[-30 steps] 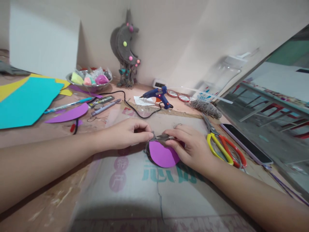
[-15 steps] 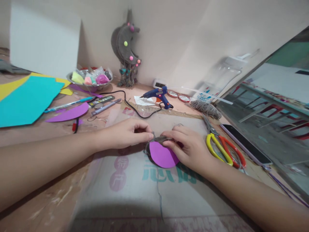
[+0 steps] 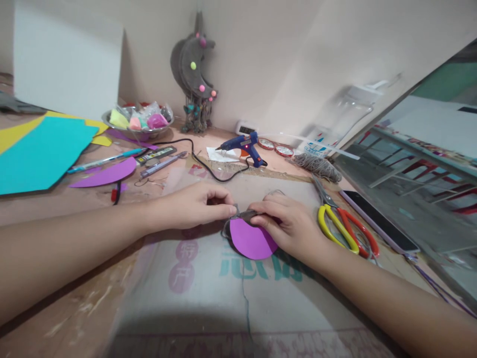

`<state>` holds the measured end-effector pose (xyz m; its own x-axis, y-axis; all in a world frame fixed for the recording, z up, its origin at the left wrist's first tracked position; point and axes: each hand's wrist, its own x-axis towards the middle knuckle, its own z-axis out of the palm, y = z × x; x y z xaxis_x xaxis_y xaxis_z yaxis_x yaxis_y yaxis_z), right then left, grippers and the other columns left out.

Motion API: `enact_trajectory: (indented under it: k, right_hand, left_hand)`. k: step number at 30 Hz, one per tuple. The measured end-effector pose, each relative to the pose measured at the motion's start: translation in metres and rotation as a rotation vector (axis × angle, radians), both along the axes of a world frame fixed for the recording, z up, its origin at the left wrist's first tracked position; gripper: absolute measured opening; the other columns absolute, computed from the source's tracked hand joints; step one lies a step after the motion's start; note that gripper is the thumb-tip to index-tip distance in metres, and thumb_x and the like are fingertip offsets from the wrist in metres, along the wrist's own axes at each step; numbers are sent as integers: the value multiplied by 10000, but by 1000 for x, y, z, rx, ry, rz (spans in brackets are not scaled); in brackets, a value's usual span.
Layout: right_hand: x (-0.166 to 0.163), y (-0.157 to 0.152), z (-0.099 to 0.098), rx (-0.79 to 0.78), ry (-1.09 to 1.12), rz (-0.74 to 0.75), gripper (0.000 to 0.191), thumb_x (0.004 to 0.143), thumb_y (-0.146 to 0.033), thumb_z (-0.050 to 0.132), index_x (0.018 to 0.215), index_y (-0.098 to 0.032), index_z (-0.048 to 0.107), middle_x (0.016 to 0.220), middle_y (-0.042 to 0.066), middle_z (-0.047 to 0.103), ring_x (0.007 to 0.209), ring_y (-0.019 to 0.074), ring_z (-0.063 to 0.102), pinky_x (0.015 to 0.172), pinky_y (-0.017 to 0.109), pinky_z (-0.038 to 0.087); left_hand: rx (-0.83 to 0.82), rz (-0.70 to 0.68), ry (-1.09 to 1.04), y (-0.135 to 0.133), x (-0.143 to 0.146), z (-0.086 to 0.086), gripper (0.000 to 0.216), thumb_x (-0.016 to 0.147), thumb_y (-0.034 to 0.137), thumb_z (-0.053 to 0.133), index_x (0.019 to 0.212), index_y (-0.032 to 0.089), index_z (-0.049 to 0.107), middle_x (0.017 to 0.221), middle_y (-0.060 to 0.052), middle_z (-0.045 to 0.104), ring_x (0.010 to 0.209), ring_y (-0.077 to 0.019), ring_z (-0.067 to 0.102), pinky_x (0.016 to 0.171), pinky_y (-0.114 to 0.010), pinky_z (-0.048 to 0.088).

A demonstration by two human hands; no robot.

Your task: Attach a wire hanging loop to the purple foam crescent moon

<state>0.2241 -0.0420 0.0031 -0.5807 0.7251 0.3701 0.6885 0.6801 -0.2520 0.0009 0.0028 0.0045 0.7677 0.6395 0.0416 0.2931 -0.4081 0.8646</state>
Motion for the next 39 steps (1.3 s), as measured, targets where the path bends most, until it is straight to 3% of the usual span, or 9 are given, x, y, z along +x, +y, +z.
enact_trajectory:
  k: [9, 21, 30, 39]
  right_hand:
    - [2, -1, 0, -64, 64, -46, 223, 907, -313, 469, 911, -170, 640, 733, 35, 623, 692, 147, 555, 659, 272, 389]
    - [1, -2, 0, 80, -24, 7, 234, 894, -334, 500, 958, -159, 641, 691, 32, 584, 634, 142, 509, 619, 270, 371]
    - [-1, -3, 1, 20, -32, -7, 231, 905, -331, 484, 952, -169, 643, 695, 31, 596, 658, 145, 528, 626, 267, 372]
    - [1, -1, -2, 94, -80, 3, 254, 898, -349, 496, 977, -162, 648, 703, 40, 578, 652, 146, 499, 610, 270, 355]
  left_hand:
    - [-57, 20, 17, -1, 0, 0, 209, 839, 322, 494, 734, 150, 550, 588, 51, 477, 516, -69, 426, 480, -178, 313]
    - [-23, 21, 17, -1, 1, 0, 193, 835, 302, 502, 733, 148, 557, 597, 55, 479, 552, -72, 432, 512, -181, 324]
    - [20, 20, 20, -2, 1, 1, 191, 832, 294, 499, 722, 150, 561, 595, 55, 485, 554, -74, 434, 535, -188, 338]
    - [21, 10, 17, 1, 0, -1, 197, 822, 306, 508, 727, 147, 575, 616, 45, 507, 584, -85, 453, 552, -196, 345]
